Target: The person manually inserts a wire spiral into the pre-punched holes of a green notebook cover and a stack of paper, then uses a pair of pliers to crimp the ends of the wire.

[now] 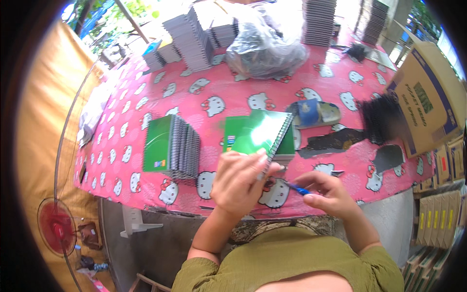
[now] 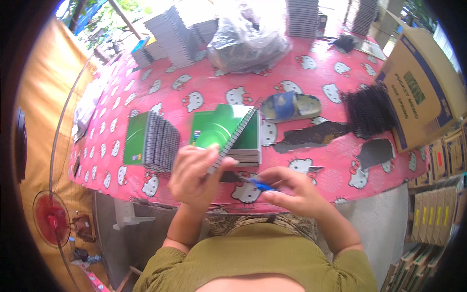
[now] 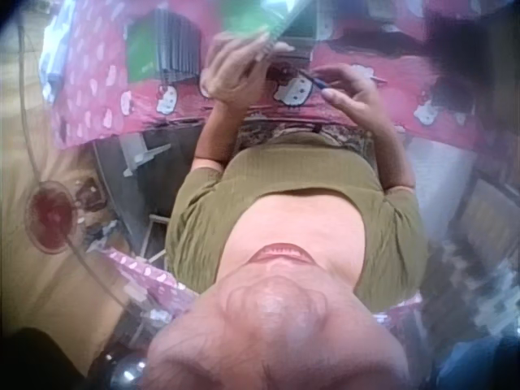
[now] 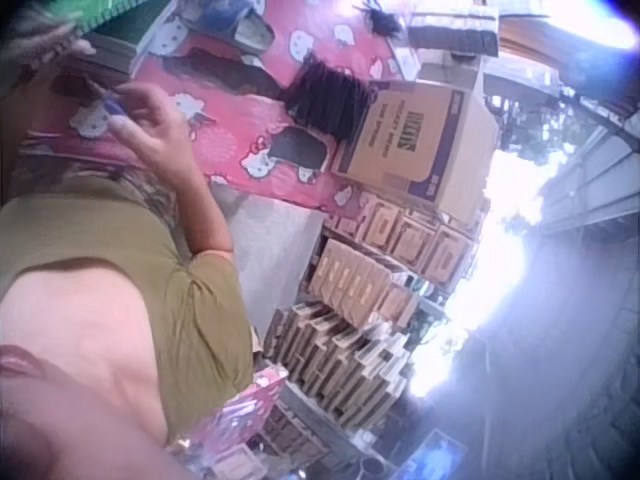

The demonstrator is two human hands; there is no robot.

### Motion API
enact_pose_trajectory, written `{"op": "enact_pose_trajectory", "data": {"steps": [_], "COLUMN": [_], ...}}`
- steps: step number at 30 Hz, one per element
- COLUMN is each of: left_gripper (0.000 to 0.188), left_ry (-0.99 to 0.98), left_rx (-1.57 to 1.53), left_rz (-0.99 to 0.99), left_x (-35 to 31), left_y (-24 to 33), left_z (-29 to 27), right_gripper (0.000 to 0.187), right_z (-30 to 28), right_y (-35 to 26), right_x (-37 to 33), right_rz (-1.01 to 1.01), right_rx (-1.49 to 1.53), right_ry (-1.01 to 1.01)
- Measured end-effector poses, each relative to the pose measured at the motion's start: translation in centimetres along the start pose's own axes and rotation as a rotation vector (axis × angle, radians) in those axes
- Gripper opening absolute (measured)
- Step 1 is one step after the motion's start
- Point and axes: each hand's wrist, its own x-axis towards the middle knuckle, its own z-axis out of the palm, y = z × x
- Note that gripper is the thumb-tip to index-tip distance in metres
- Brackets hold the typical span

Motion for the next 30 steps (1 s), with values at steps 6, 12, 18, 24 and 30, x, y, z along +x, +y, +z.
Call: {"op": "enact_pose_trajectory", "data": {"steps": [6,12,18,24,30], "left_gripper": [0.023,0.028,0.034,0.029,0.030], "left_ry": [0.543,-0.221,-0.719,-0.754,-0.804], "left_rx": [0.157,0.299,0.345,0.426,0.471], "left_rz": [0.027,-0.386,-0.310,-0.303,-0.254], "left_x": [6.2,12.7,5.7,5.8,6.7], "left_y": [-3.0,-7.4,-19.2,-18.4,-17.0], "left_z": [-10.6,-15.2,-12.9,-13.1,-13.3], "right_gripper": [0.046,0.043,0.028,0.020,0.027], "right_z": [-3.2,-3.5,-5.9,-12.2,-22.0], "right_y": [7.1,7.4,7.2,6.0,7.6], "right_x": [-2.2,-2.3,-1.8,-1.2,3.9], "right_rz": [-0.116,-0.191,-0.203,-0.251,-0.008], "right_rx": [-0.909,-0.976,-0.909,-1.018,-1.133], "right_ry": [0.460,0.490,0.641,0.781,0.892]}}
